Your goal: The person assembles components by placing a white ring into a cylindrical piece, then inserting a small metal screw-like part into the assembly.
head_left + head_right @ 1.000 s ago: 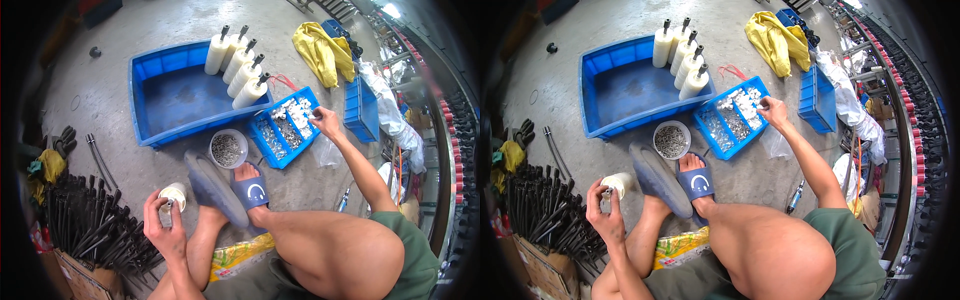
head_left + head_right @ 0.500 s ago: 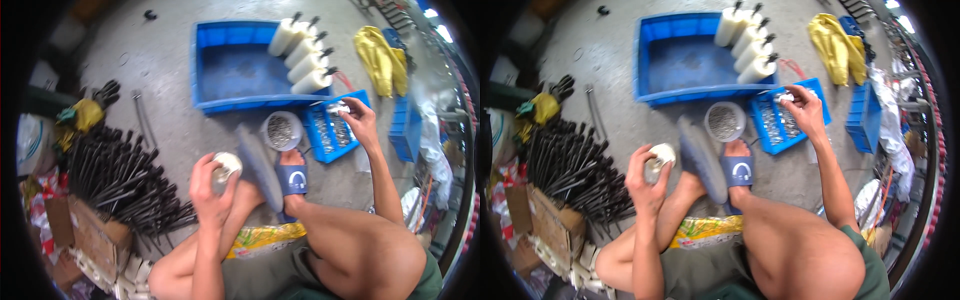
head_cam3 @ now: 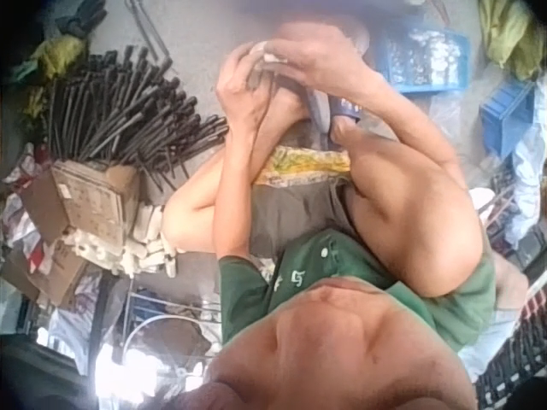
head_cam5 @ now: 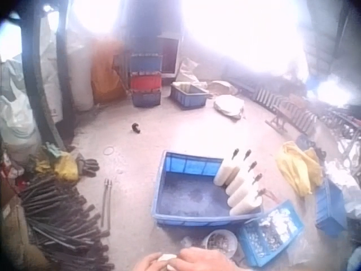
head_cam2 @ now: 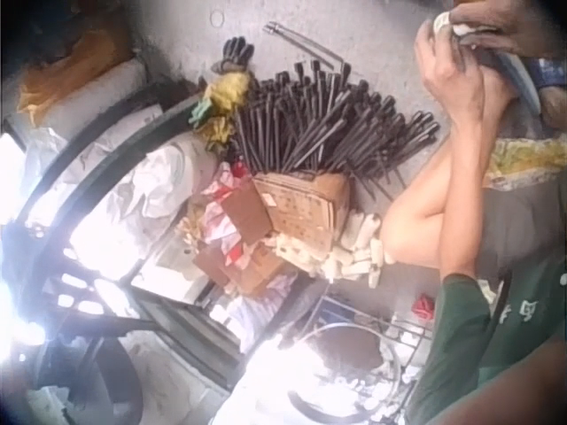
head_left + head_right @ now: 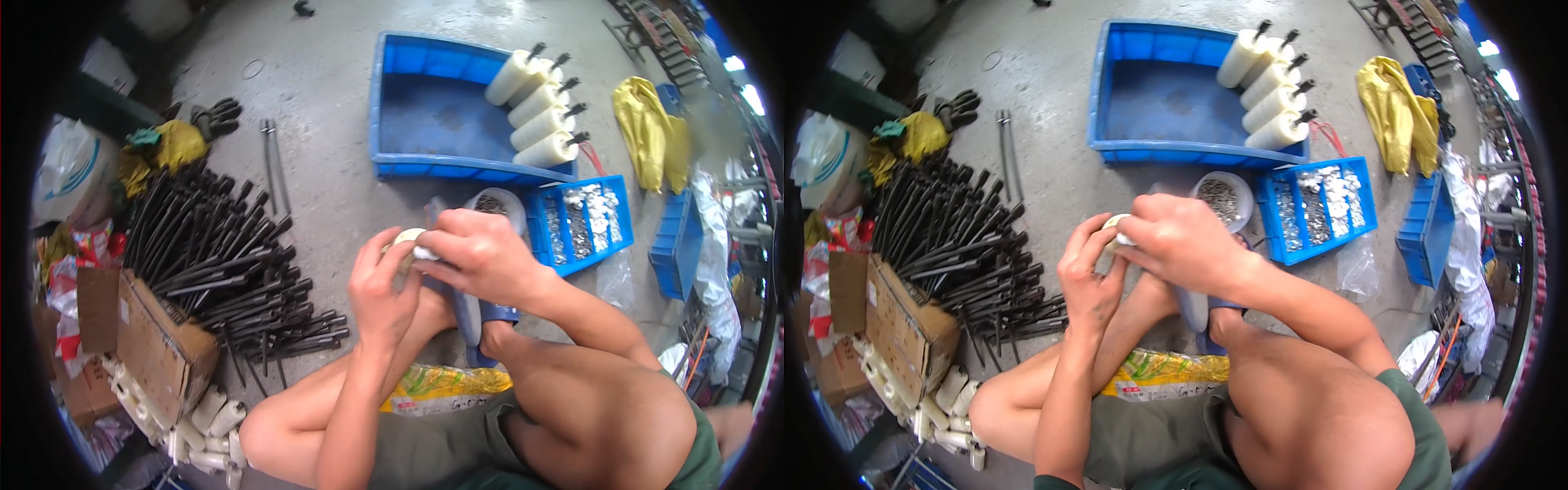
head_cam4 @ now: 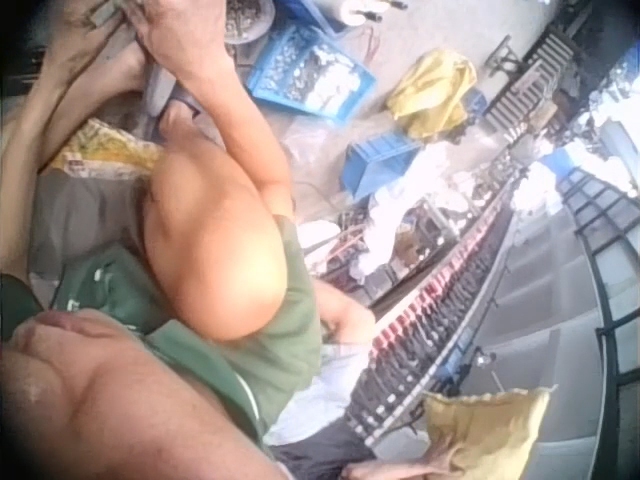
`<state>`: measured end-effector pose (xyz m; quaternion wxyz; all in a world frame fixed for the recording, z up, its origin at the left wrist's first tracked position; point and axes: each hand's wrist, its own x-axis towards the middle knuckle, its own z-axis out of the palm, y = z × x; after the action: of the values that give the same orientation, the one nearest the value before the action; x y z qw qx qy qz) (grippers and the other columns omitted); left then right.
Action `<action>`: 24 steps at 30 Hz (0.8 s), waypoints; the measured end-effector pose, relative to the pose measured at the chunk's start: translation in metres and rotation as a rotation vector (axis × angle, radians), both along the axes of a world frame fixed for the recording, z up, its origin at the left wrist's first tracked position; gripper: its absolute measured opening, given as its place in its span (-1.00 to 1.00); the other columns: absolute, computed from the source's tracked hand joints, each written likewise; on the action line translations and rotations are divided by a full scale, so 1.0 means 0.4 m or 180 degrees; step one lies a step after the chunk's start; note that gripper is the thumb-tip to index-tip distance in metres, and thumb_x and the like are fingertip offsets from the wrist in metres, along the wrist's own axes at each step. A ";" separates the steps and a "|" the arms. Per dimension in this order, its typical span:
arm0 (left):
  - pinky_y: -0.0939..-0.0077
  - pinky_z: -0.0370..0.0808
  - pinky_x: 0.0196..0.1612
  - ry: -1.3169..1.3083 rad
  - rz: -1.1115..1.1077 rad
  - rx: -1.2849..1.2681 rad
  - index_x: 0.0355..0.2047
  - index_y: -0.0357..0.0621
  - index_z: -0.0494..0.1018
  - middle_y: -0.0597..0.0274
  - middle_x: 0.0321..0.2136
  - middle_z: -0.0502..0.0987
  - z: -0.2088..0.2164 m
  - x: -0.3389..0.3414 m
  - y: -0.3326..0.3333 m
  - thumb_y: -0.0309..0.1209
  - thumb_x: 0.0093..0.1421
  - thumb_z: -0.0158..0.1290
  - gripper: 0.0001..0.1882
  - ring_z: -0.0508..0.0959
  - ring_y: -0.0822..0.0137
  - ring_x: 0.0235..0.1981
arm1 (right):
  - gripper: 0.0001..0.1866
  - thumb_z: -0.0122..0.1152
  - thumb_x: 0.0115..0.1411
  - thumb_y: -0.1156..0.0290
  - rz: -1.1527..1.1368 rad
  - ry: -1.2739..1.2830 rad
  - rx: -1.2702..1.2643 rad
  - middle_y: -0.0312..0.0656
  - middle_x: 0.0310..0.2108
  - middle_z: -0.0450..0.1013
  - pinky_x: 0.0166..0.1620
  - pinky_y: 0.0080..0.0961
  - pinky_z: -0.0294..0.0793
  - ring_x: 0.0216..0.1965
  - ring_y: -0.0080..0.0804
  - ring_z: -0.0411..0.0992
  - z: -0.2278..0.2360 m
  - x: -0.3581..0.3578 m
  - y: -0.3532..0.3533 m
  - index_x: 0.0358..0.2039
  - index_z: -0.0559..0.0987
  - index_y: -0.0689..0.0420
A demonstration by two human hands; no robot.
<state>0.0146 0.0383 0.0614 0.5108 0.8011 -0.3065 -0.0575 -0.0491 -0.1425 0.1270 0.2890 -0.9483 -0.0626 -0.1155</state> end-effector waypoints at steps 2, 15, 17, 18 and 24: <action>0.22 0.60 0.07 0.0011 0.0047 -0.0007 -0.08 -0.25 0.67 -0.05 -0.02 0.68 0.006 0.003 0.002 -0.63 0.08 0.29 -0.66 0.69 -0.05 -0.01 | -0.81 0.40 0.10 0.41 0.0111 -0.0061 -0.0090 -0.16 -0.41 0.38 -0.34 -0.18 0.53 -0.35 -0.10 0.49 0.003 0.010 0.011 -0.36 0.55 0.16; 0.18 0.57 0.10 0.0397 0.0449 -0.0144 0.04 -0.35 0.58 -0.08 -0.01 0.66 -0.022 -0.009 -0.018 -0.55 0.14 0.28 -0.58 0.67 -0.02 0.00 | -0.73 0.35 0.04 0.34 -0.0103 -0.0270 -0.0586 -0.24 -0.35 0.42 -0.36 -0.35 0.63 -0.30 -0.28 0.55 -0.072 0.035 0.030 -0.24 0.61 0.15; 0.20 0.57 0.10 0.0403 0.0582 -0.0178 0.08 -0.38 0.55 -0.06 -0.02 0.66 -0.015 -0.015 -0.013 -0.54 0.17 0.26 -0.55 0.67 0.03 -0.01 | -0.65 0.36 0.07 0.29 -0.0107 -0.0512 -0.0599 -0.23 -0.32 0.44 -0.36 -0.37 0.63 -0.28 -0.29 0.54 -0.091 0.042 0.044 -0.14 0.63 0.17; 0.22 0.57 0.13 0.0225 0.0643 -0.0379 0.11 -0.36 0.54 -0.06 -0.01 0.66 -0.025 -0.015 -0.014 -0.54 0.19 0.25 -0.55 0.67 0.06 0.00 | -0.59 0.38 0.14 0.24 -0.0099 -0.0481 -0.0522 -0.21 -0.29 0.47 -0.34 -0.38 0.63 -0.28 -0.28 0.53 -0.080 0.041 0.053 -0.06 0.62 0.20; 0.17 0.55 0.16 -0.0235 0.0430 -0.0163 0.20 -0.33 0.51 -0.12 0.10 0.59 -0.004 -0.002 0.004 -0.64 0.22 0.20 -0.50 0.63 -0.07 0.07 | -0.67 0.39 0.28 0.35 -0.0931 -0.0699 0.0490 -0.03 -0.25 0.62 -0.20 -0.24 0.66 -0.26 -0.08 0.64 -0.079 -0.061 -0.081 0.01 0.64 0.20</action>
<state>0.0138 0.0398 0.0598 0.5222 0.8083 -0.2717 0.0146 -0.0736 -0.1750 0.0954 0.3322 -0.9041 0.0536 -0.2634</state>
